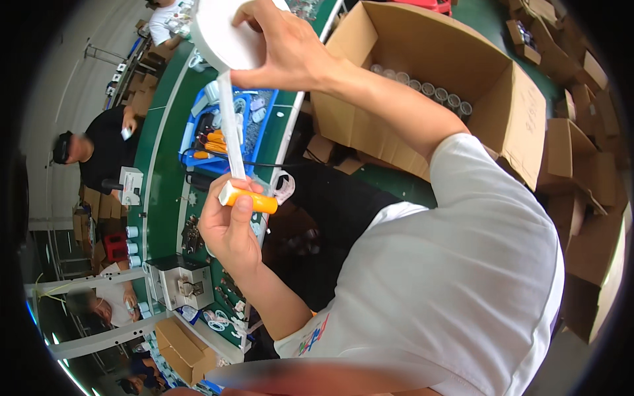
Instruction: Assembling and packaging electronic components at a production station.
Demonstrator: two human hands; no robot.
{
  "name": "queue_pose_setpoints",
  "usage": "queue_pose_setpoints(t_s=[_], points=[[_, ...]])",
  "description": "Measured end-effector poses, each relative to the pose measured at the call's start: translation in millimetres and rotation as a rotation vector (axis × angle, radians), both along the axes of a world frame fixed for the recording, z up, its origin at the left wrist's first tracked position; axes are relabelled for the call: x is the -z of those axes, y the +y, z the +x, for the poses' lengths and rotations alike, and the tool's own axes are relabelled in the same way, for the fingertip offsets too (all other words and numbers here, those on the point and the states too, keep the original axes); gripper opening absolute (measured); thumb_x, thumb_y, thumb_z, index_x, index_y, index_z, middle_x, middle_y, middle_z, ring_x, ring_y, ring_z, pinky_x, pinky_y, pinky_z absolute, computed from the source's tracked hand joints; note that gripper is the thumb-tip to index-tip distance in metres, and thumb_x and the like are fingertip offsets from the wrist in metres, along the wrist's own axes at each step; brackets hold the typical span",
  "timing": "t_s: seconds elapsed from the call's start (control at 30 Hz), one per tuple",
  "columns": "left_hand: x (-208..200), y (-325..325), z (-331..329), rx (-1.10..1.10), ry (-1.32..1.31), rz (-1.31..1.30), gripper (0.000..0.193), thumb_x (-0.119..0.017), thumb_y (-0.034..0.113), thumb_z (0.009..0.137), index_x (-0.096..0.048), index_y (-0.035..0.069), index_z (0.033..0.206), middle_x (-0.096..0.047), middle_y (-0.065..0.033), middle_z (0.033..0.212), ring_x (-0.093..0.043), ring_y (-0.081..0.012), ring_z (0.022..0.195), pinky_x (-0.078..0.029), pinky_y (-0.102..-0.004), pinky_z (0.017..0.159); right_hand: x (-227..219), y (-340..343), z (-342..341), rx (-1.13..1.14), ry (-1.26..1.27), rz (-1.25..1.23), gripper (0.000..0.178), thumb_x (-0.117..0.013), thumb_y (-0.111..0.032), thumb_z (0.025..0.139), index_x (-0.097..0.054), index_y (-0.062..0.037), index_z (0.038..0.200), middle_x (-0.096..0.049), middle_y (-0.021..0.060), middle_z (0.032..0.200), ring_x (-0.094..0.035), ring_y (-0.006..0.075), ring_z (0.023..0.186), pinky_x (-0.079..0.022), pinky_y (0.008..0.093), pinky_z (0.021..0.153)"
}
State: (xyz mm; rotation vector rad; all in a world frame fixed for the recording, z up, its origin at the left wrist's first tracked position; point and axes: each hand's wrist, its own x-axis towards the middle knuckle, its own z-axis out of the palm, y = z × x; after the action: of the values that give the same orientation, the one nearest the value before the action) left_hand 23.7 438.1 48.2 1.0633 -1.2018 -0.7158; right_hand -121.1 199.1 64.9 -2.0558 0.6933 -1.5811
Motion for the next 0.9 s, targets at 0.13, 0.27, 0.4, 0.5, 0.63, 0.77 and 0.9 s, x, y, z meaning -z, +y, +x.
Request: queue_pose_setpoints(t_s=[0.13,0.27,0.4,0.5,0.63,0.77,0.9], points=[[14.0,5.5,-3.4,-0.04,-0.015,0.077,0.021,-0.077,0.001,0.091,-0.071,-0.002,0.111,-0.071,-0.0124,0.109,-0.066,-0.02,0.089,-0.054,-0.0304,0.085,3.0,-5.3,5.1,-0.095,0.028,0.019,0.079,-0.088,-0.021,0.073,-0.048,-0.0053,0.139,-0.056,0.0158,0.128,-0.06,0.033,0.112,-0.049,0.0421,0.098],[17.6,-2.1,-3.4,-0.085,0.03,0.119,0.022,-0.078,0.002,0.091,-0.072,-0.003,0.111,-0.071,-0.0127,0.109,-0.066,-0.0209,0.09,-0.054,-0.0304,0.085,2.5,-13.8,3.9,-0.187,0.075,-0.014,0.088,-0.084,-0.018,0.073,-0.038,-0.0042,0.147,-0.048,0.0209,0.132,-0.055,0.033,0.115,-0.047,0.0423,0.102],[30.3,15.6,-0.8,-0.129,0.052,0.13,0.024,-0.079,0.003,0.091,-0.072,-0.003,0.113,-0.071,-0.013,0.109,-0.066,-0.0216,0.092,-0.053,-0.0305,0.086,2.2,-23.3,-11.9,0.033,0.074,0.082,0.089,-0.082,-0.014,0.071,-0.038,-0.0046,0.147,-0.047,0.0156,0.135,-0.053,0.0283,0.118,-0.045,0.039,0.099],[33.3,6.9,12.1,-0.087,-0.056,-0.092,0.026,-0.079,0.004,0.091,-0.073,-0.003,0.116,-0.071,-0.0135,0.111,-0.066,-0.0221,0.095,-0.053,-0.0307,0.087,-5.0,-36.4,-11.6,-0.006,0.051,-0.303,0.091,-0.081,-0.012,0.07,-0.037,-0.0056,0.148,-0.047,0.0134,0.135,-0.052,0.0261,0.116,-0.044,0.0372,0.096],[27.6,11.8,32.1,-0.071,0.056,-0.108,0.029,-0.08,0.006,0.091,-0.073,-0.003,0.117,-0.072,-0.0145,0.114,-0.067,-0.0228,0.098,-0.053,-0.0313,0.087,1.3,-34.9,-27.7,0.022,-0.087,-0.104,0.093,-0.08,-0.017,0.07,-0.034,-0.0074,0.15,-0.047,0.0134,0.136,-0.052,0.0269,0.116,-0.043,0.0386,0.095],[26.1,23.9,45.7,0.008,0.38,-0.091,0.032,-0.081,0.007,0.091,-0.073,-0.003,0.119,-0.072,-0.0153,0.116,-0.066,-0.023,0.099,-0.053,-0.0315,0.087,4.0,-31.7,-42.8,-0.029,-0.13,-0.096,0.092,-0.079,-0.02,0.07,-0.034,-0.008,0.15,-0.048,0.0126,0.135,-0.052,0.0274,0.116,-0.043,0.038,0.096],[27.0,29.9,51.0,0.045,0.638,-0.086,0.034,-0.081,0.007,0.091,-0.073,-0.004,0.122,-0.073,-0.0158,0.116,-0.066,-0.0226,0.098,-0.053,-0.0315,0.087,20.1,-11.4,-54.5,0.025,0.189,-0.125,0.072,-0.095,-0.029,0.074,-0.06,-0.0049,0.133,-0.07,0.0175,0.102,-0.071,0.0281,0.083,-0.058,0.036,0.066]])
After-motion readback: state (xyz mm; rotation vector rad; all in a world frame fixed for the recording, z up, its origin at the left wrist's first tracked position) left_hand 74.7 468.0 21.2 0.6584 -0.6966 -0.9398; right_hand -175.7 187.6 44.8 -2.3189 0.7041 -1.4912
